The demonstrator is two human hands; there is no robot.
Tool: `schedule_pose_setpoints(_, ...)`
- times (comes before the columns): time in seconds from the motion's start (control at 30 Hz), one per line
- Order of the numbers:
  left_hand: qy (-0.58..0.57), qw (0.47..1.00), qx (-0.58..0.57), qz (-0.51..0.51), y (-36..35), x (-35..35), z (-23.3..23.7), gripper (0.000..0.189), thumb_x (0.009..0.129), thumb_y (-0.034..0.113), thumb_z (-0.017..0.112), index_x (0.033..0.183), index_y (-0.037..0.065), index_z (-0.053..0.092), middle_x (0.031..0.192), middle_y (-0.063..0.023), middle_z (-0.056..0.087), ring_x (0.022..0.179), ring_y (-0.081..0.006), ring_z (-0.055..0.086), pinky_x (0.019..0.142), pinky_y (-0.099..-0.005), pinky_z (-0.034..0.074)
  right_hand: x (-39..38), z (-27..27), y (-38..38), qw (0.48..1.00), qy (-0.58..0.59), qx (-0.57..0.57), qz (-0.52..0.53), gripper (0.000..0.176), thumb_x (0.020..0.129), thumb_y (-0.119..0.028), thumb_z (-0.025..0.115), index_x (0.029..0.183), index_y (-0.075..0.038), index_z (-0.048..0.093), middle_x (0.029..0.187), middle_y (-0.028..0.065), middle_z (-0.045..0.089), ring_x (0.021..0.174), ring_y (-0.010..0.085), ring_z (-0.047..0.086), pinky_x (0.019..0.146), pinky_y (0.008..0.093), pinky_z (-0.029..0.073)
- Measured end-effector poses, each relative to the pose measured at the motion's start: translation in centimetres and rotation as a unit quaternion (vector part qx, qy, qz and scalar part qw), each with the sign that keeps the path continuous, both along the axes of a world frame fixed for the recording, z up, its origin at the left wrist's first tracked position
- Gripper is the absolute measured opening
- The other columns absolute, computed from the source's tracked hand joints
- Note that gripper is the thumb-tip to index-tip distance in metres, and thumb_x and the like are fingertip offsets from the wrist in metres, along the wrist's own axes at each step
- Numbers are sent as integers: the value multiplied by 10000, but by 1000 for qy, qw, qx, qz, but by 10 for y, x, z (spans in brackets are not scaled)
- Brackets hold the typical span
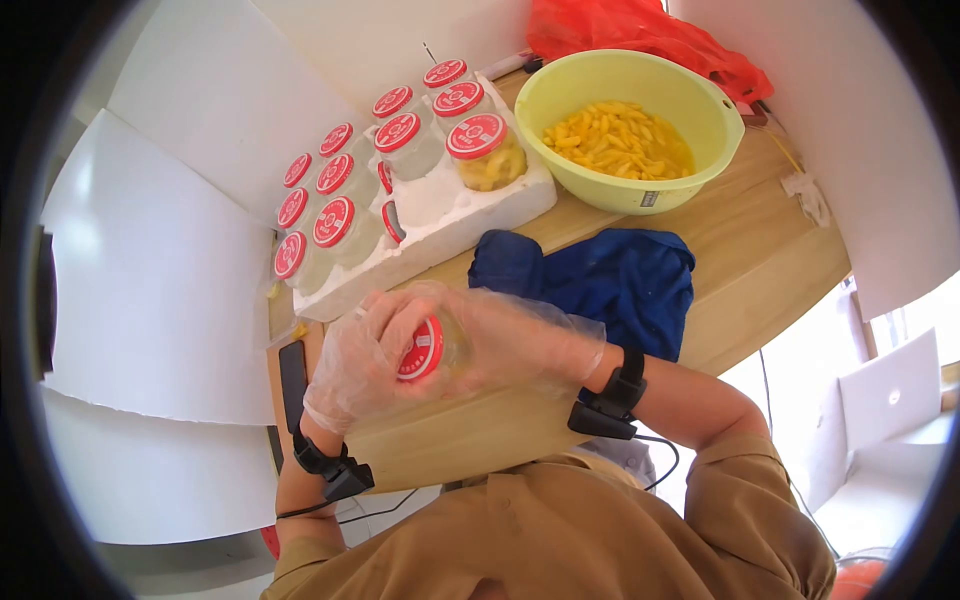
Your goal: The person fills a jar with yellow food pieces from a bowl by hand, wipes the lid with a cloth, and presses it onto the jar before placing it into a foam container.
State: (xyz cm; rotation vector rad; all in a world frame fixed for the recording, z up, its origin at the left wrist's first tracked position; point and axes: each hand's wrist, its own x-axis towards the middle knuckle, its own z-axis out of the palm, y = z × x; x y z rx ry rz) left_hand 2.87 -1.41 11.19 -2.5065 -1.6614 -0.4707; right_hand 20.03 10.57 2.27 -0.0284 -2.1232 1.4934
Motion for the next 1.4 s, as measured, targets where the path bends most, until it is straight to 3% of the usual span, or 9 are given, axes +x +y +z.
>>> schedule_pose_setpoints(0.23, 28, 999, 6, -13, -1, -7, -11, 718, 709, 330, 881, 1323, 56, 629, 1207, -140, 670, 964, -352, 684, 742, -436, 587, 3, 2, -1, 999, -37, 30, -6, 790, 684, -220, 956, 1359, -70, 572, 1278, 170, 696, 1200, 373, 671, 1022, 436, 535)
schedule_pose_setpoints(0.33, 56, 998, 11, -15, 2, 0, -9, 693, 742, 363, 860, 1309, 35, 632, 1173, -139, 666, 952, -337, 683, 732, -430, 579, 0, 1, -9, 997, 29, -69, 18, 736, 682, -203, 954, 1316, -67, 605, 1233, 165, 707, 1154, 360, 686, 987, 417, 552)
schedule_pose_setpoints(0.5, 64, 998, 26, 3, 4, 12, -11, 629, 798, 397, 827, 1246, -8, 652, 1078, -139, 670, 892, -310, 677, 706, -406, 565, 7, -3, 0, 999, 54, -4, 3, 693, 713, -187, 934, 1312, -47, 615, 1227, 171, 714, 1128, 355, 698, 969, 402, 562)
schedule_pose_setpoints(0.7, 46, 985, 18, 164, 2, 36, -13, 490, 862, 377, 790, 1168, 15, 665, 1004, -116, 680, 825, -296, 681, 670, -399, 554, 4, -1, -3, 998, 40, -3, -40, 750, 729, -219, 940, 1369, -45, 589, 1230, 173, 700, 1128, 378, 679, 979, 427, 540)
schedule_pose_setpoints(0.9, -109, 971, -7, 210, 5, 28, -3, 386, 942, 347, 728, 1144, 22, 678, 957, -158, 690, 829, -364, 683, 718, -441, 538, 6, 4, -6, 995, -12, 34, -95, 789, 705, -212, 927, 1385, -39, 568, 1215, 208, 697, 1126, 404, 682, 961, 468, 553)
schedule_pose_setpoints(0.93, -135, 964, -7, 228, 4, 24, 1, 378, 978, 348, 684, 1151, 11, 681, 943, -153, 703, 794, -314, 678, 695, -424, 528, 5, 5, -6, 994, -32, 43, -96, 799, 701, -219, 930, 1389, -38, 564, 1217, 212, 690, 1135, 407, 675, 968, 472, 549)
schedule_pose_setpoints(1.1, -292, 911, -50, 286, -1, -12, 0, 503, 1126, 423, 453, 1183, -8, 706, 918, -115, 753, 702, -137, 633, 632, -340, 497, 8, 5, -4, 989, -63, 80, -106, 867, 692, -254, 969, 1411, -17, 546, 1296, 207, 653, 1205, 402, 643, 1037, 443, 528)
schedule_pose_setpoints(1.3, -622, 683, -183, 335, -13, -63, -41, 678, 1157, 534, 329, 1161, -30, 707, 958, -130, 781, 630, -161, 700, 536, -267, 483, 4, -3, -3, 989, -58, 62, -117, 911, 665, -199, 978, 1435, -21, 526, 1333, 176, 637, 1240, 341, 637, 1061, 419, 526)
schedule_pose_setpoints(1.4, -619, 675, -191, 353, -26, -75, -50, 660, 1151, 535, 368, 1145, -37, 698, 885, -134, 753, 614, -192, 724, 510, -273, 482, 4, -4, -1, 990, -69, 56, -108, 959, 664, -121, 1000, 1472, -5, 496, 1344, 122, 623, 1237, 234, 631, 1097, 355, 510)
